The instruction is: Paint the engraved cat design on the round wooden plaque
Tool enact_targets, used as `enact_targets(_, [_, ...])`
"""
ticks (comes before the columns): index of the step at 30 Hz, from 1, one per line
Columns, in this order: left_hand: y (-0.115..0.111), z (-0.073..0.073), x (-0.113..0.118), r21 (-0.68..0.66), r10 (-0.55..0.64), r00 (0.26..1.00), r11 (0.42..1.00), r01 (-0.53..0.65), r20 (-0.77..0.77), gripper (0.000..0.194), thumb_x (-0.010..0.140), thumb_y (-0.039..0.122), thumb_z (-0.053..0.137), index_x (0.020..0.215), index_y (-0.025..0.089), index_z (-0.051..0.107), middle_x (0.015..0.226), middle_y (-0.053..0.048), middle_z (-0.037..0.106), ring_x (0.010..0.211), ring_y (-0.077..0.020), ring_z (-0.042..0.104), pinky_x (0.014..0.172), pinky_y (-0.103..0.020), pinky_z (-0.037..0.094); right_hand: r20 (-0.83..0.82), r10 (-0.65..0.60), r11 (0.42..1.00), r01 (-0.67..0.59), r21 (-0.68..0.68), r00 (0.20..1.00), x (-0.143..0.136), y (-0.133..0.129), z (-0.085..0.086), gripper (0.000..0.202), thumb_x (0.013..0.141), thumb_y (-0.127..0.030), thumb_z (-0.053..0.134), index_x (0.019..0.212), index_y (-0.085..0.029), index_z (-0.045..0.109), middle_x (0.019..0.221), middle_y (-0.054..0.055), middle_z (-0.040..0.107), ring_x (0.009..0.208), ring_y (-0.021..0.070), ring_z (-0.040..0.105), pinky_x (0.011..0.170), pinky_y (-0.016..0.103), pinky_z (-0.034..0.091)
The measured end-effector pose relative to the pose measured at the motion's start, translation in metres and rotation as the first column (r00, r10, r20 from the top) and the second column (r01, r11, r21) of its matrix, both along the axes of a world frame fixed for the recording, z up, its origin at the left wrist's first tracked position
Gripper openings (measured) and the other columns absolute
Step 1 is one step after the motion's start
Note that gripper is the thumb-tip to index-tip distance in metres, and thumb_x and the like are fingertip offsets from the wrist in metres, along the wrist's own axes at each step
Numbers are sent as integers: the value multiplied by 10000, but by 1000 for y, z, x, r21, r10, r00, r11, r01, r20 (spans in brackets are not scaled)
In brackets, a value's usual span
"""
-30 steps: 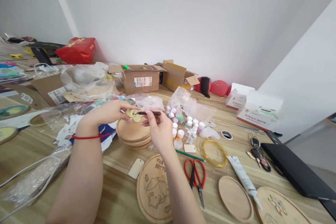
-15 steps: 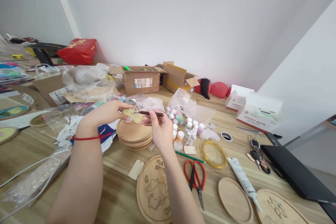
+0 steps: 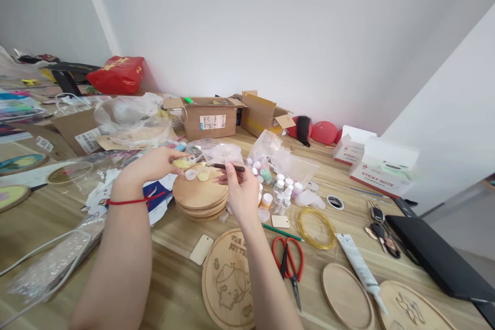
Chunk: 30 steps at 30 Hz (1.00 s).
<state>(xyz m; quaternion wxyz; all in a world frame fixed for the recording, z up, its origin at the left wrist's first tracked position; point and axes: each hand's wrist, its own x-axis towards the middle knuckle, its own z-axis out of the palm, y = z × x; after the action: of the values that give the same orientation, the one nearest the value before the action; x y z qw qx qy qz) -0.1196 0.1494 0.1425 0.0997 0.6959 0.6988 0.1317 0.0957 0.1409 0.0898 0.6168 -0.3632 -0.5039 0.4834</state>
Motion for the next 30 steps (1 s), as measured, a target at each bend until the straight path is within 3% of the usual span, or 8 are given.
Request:
enact_targets(9, [0,1,4,-19,-17,1000,1000,17,8,510,683,225,665,1192,247,695,1216,-32,697,1051,-256,653,851,-265,468,281,69,995,-85,46,957,-1,0,-9,286,812,-414,656,964,-177,704,820,58,740,699,196,725,686,329,606])
enact_targets(16, [2,-3,0,1,-42,999,999,42,19,490,713,179,630,1190,267,697,1166,-11,720,1007,-239,663,811,-259,471,163,32,998,-40,45,986,4,0,-2,315,795,-442,671,948,-167,686,783,54,729,681,205,719,693,366,616])
enact_targets(22, [5,-5,0,13,-46,998,999,45,43,526,704,170,662,1224,248,678,1234,-25,688,1085,-242,642,910,-256,464,6,0,996,0,90,1000,7,-6,8,328,795,-481,681,929,-182,661,684,24,702,639,207,705,661,378,618])
enact_targets(30, [4,-1,13,33,-225,967,974,223,118,503,666,144,674,1147,286,714,1182,8,706,1048,-224,643,896,-271,482,84,89,996,-91,21,992,-5,-12,7,379,787,-511,691,940,-166,664,778,46,722,642,194,712,645,345,619])
